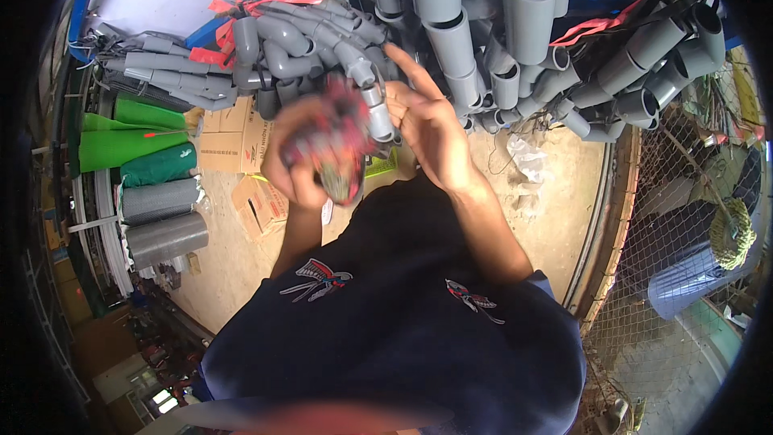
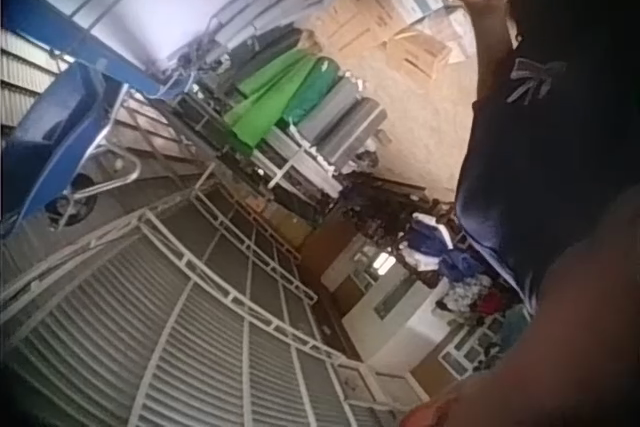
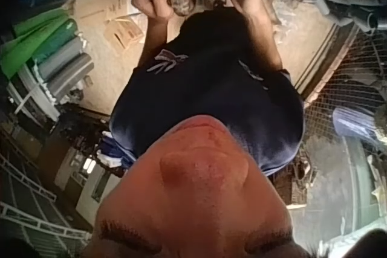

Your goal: Wiping down and organizing PVC pipe connectors in a storage area.

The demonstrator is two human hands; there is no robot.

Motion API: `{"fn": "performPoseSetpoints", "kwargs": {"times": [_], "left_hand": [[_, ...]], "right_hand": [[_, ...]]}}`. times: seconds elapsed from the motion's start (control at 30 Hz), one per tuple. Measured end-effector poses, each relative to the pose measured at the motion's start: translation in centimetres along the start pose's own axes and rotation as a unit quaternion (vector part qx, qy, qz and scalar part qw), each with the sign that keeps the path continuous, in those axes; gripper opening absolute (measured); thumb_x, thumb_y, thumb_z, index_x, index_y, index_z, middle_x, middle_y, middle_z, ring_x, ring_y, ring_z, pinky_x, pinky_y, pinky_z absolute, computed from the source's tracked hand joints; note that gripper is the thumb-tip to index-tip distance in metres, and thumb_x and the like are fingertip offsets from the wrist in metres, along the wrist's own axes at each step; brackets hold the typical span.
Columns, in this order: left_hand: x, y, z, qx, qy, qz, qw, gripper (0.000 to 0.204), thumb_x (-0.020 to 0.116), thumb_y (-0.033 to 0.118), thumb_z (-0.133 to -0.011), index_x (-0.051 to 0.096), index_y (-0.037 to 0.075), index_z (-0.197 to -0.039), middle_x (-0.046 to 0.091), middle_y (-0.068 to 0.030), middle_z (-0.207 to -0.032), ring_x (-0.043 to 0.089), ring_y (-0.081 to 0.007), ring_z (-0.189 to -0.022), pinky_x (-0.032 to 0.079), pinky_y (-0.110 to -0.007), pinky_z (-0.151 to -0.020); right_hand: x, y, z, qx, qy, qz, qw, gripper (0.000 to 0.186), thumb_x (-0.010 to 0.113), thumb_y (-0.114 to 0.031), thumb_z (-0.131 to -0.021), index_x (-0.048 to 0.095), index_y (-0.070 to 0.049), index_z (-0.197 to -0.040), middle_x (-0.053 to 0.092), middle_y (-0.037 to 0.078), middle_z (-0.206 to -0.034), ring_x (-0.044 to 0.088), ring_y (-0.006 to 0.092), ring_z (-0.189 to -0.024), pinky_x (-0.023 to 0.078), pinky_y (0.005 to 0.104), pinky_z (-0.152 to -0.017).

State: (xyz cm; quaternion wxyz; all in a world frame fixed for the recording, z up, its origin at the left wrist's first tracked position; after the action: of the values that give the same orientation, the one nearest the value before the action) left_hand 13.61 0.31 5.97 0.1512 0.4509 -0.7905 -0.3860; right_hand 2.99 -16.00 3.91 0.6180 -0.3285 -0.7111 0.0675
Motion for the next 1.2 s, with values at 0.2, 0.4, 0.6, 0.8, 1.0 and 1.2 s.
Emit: {"fn": "performPoseSetpoints", "kwargs": {"times": [0.2,0.4,0.6,0.8,1.0,1.2], "left_hand": [[3.4,0.9,1.4,0.036,-0.125,-0.171,0.977,0.032,0.068,0.004,-0.087,0.07,-0.007,-0.117,0.056,-0.0263,-0.147,0.049,-0.046,-0.141,0.039,-0.05,-0.117],[-0.7,-1.2,3.2,-0.211,0.131,0.172,0.953,0.032,0.057,0.014,-0.102,0.062,-0.003,-0.129,0.069,-0.0144,-0.122,0.066,-0.0226,-0.111,0.052,-0.037,-0.098],[3.1,-3.1,4.4,-0.254,0.073,0.09,0.96,0.036,0.06,0.0,-0.103,0.054,-0.001,-0.139,0.063,-0.0092,-0.134,0.061,-0.0157,-0.119,0.049,-0.033,-0.105],[3.0,-3.9,2.9,-0.253,0.144,0.262,0.92,0.038,0.051,0.005,-0.107,0.049,0.004,-0.145,0.062,-0.0098,-0.134,0.062,-0.02,-0.121,0.051,-0.036,-0.104],[3.3,-3.7,0.8,-0.335,0.172,0.351,0.857,0.04,0.053,0.005,-0.107,0.047,0.006,-0.146,0.063,-0.0114,-0.131,0.066,-0.0212,-0.114,0.055,-0.04,-0.1],[0.8,-2.9,2.0,-0.25,0.124,0.161,0.947,0.027,0.058,0.007,-0.106,0.058,0.001,-0.132,0.067,-0.0042,-0.116,0.064,-0.0121,-0.104,0.051,-0.029,-0.095]], "right_hand": [[1.2,-1.1,0.5,-0.039,-0.013,0.215,0.976,0.092,0.042,0.025,-0.08,0.018,-0.002,-0.165,0.062,0.014,-0.135,0.062,0.0207,-0.122,0.049,0.0312,-0.102],[0.2,0.8,0.3,-0.007,0.03,0.22,0.975,0.085,0.071,0.016,-0.088,0.032,-0.002,-0.16,0.064,0.013,-0.123,0.065,0.0191,-0.116,0.056,0.0331,-0.1],[2.0,0.5,0.6,-0.002,0.084,0.388,0.918,0.09,0.077,0.01,-0.08,0.038,-0.008,-0.16,0.067,0.014,-0.127,0.066,0.0172,-0.112,0.055,0.0357,-0.099],[5.0,0.8,2.8,-0.087,0.007,0.564,0.821,0.08,0.076,0.003,-0.084,0.041,0.0,-0.155,0.059,0.02,-0.146,0.063,0.0295,-0.129,0.048,0.0378,-0.11],[3.7,-0.7,4.5,-0.215,0.097,0.62,0.748,0.051,0.072,-0.001,-0.089,0.056,0.006,-0.137,0.072,0.019,-0.123,0.072,0.0274,-0.111,0.054,0.0361,-0.098],[-1.4,-1.8,5.7,-0.115,0.192,0.571,0.79,0.038,0.067,-0.003,-0.096,0.059,0.002,-0.133,0.073,0.013,-0.108,0.072,0.0205,-0.097,0.055,0.0334,-0.088]]}}
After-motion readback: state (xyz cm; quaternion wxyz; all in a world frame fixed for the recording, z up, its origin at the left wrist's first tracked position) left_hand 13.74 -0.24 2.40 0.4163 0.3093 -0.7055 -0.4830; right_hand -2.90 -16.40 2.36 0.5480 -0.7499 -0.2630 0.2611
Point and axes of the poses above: each hand's wrist, its own z-axis away from the middle knuckle, its own x-axis out of the palm, y = z × x, the point moved 1 cm from there along -z, towards the middle knuckle
